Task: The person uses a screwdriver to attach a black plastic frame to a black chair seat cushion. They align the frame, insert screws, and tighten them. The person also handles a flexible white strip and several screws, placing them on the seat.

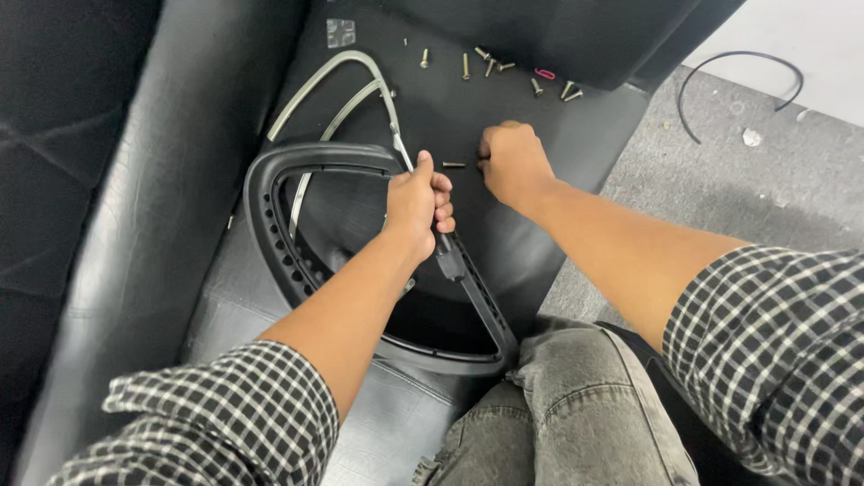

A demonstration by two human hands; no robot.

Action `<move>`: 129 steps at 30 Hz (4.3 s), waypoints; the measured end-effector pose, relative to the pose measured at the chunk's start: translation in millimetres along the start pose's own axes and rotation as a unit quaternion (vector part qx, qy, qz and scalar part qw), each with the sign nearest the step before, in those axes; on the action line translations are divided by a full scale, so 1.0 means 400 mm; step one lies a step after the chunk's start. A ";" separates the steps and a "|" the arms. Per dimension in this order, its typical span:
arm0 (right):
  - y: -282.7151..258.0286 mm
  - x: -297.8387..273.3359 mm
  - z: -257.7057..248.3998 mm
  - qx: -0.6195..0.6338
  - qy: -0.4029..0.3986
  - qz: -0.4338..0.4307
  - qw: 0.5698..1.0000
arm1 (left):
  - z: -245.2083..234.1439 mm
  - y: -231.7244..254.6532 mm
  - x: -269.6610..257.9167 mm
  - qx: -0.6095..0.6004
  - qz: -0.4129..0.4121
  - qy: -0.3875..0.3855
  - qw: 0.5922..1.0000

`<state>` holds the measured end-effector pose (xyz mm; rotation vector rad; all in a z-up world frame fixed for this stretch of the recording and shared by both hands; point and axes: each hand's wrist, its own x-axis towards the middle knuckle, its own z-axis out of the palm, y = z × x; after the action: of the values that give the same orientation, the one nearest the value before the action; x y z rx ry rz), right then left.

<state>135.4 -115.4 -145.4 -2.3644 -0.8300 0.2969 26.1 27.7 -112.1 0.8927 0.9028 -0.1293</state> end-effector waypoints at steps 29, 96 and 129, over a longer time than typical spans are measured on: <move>-0.083 -0.035 -0.133 0.248 0.074 -0.042 0.965 | 0.033 -0.036 0.114 -0.293 -0.027 -0.165 0.941; 0.081 0.151 -0.075 -0.150 0.030 -0.338 0.929 | 0.045 0.010 0.139 -0.225 -0.098 -0.125 0.961; -0.115 0.200 -0.163 0.271 -0.063 -0.158 0.947 | 0.034 0.041 0.240 -0.376 -0.035 -0.190 0.906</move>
<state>200.5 -67.5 -66.6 -1.6883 -1.0188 0.4755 103.0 52.9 -167.6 0.0988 0.5405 -0.0072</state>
